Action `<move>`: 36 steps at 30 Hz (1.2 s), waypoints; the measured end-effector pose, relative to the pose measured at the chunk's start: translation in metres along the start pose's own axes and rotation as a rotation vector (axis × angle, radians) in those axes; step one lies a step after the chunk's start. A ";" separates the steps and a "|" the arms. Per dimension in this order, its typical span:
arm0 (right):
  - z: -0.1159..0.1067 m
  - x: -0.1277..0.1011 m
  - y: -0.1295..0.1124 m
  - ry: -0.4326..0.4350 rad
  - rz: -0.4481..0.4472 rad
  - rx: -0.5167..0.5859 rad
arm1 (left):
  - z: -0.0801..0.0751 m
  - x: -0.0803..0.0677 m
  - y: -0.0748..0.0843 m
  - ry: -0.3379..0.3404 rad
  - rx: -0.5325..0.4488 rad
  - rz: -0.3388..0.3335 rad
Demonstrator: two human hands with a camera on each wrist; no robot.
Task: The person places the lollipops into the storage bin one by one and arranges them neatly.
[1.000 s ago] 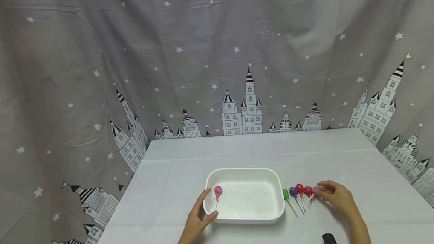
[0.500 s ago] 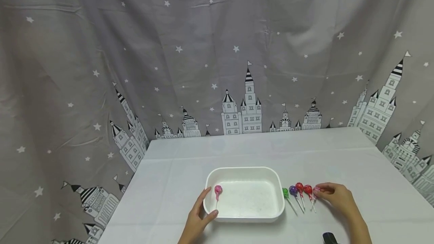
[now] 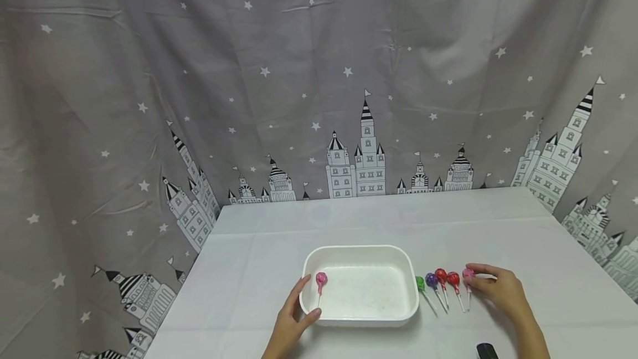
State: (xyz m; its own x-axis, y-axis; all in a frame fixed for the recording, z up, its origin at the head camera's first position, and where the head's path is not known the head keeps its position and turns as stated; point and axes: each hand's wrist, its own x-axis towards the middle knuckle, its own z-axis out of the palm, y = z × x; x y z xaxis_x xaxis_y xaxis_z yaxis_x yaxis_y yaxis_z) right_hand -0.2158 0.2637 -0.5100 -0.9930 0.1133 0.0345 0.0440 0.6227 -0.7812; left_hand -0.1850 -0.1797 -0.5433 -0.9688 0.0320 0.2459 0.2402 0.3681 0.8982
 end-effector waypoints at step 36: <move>0.020 0.015 -0.046 -0.034 -0.166 0.378 | 0.001 0.001 0.004 -0.008 0.003 -0.053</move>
State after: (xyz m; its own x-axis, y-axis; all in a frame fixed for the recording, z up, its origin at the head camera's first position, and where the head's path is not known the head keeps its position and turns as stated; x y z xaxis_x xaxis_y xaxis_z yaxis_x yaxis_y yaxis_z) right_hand -0.2352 0.2209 -0.4860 -0.9864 0.0057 0.1641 -0.1548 0.3013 -0.9409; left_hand -0.1847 -0.1772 -0.5399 -0.9806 0.0194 0.1951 0.1882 0.3722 0.9089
